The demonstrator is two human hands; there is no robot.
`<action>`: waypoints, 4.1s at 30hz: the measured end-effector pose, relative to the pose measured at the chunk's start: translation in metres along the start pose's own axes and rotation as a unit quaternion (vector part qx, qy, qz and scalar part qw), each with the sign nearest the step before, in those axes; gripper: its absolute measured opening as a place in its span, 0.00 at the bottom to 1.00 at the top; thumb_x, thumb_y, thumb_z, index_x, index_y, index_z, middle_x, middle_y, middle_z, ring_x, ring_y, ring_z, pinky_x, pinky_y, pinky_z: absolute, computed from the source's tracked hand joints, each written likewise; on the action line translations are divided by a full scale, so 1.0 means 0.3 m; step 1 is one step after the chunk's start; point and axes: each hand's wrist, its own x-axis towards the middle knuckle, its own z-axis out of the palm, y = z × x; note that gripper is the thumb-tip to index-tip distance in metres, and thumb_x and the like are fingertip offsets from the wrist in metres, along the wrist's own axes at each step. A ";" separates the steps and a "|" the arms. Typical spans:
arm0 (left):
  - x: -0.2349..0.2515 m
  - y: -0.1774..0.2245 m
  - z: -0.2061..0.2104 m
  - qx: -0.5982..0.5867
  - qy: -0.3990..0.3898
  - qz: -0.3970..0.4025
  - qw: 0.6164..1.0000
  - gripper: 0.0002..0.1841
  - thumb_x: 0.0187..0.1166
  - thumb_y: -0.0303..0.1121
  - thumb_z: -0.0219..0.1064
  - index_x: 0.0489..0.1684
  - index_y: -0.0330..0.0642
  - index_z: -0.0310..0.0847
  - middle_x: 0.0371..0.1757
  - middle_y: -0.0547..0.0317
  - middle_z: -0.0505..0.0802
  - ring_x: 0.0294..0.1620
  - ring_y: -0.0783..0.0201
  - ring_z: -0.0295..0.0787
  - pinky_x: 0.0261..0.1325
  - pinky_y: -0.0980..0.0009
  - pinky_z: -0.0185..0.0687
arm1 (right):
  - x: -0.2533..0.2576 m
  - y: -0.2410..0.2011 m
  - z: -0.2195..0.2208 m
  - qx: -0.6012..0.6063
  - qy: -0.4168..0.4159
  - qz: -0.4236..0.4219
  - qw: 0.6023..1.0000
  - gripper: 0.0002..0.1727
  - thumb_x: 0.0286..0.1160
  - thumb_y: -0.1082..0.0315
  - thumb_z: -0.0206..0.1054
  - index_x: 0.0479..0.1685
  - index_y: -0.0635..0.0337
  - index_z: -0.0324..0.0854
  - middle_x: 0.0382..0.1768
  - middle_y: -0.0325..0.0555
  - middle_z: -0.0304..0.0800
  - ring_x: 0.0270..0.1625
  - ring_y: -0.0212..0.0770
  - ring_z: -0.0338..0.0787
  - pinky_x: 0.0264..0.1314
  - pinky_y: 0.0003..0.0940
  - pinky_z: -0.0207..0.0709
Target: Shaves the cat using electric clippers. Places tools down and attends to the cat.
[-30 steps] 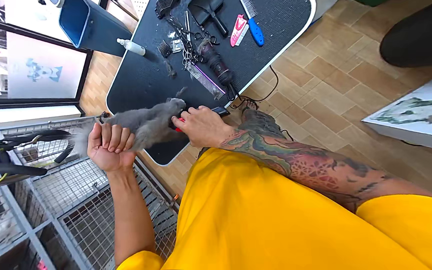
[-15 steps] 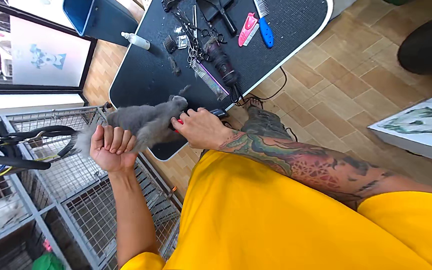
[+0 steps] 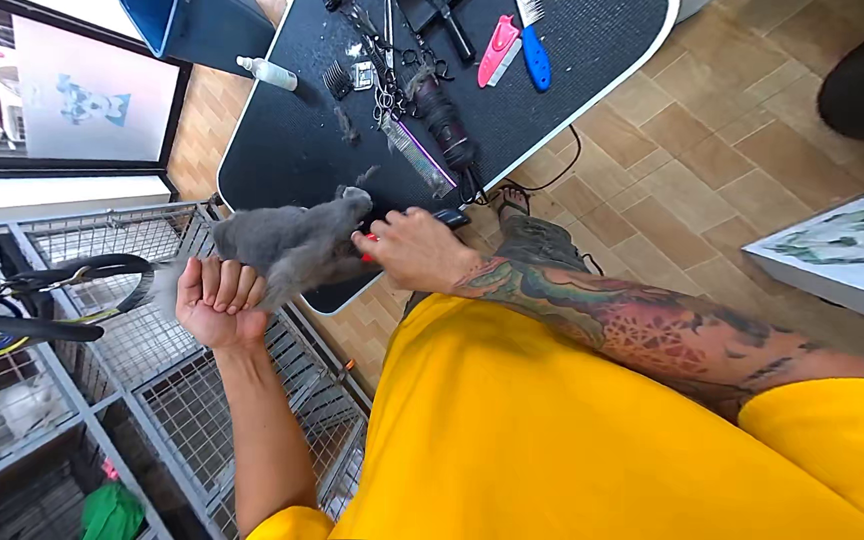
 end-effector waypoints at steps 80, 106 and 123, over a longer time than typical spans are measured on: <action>-0.055 -0.259 0.101 0.042 -0.020 -0.057 0.997 0.22 0.82 0.50 0.59 0.14 0.52 0.77 0.12 0.70 0.75 0.13 0.71 0.71 0.22 0.73 0.69 | -0.062 0.422 0.003 0.753 -0.008 0.144 0.643 0.48 0.65 0.83 0.64 0.93 0.48 0.57 0.68 0.58 0.84 0.52 0.54 0.93 0.49 0.51 0.92; 0.116 -0.893 -0.149 0.165 0.326 -0.140 0.920 0.26 0.93 0.42 0.54 0.78 0.29 0.72 0.81 0.39 0.78 0.85 0.53 0.70 0.87 0.55 0.62 | -0.018 0.730 -0.076 0.008 0.087 0.433 0.897 0.39 0.59 0.58 0.84 0.73 0.66 0.79 0.68 0.70 0.80 0.73 0.67 0.80 0.76 0.64 0.73; -0.192 -0.648 -0.390 0.128 0.467 0.128 0.865 0.25 0.61 0.11 0.69 0.61 0.25 0.73 0.49 0.48 0.89 0.49 0.62 0.89 0.53 0.60 0.90 | 0.189 0.361 0.085 -0.053 -0.056 0.202 0.976 0.28 0.84 0.57 0.60 0.78 0.65 0.76 0.73 0.63 0.81 0.67 0.60 0.88 0.68 0.58 0.82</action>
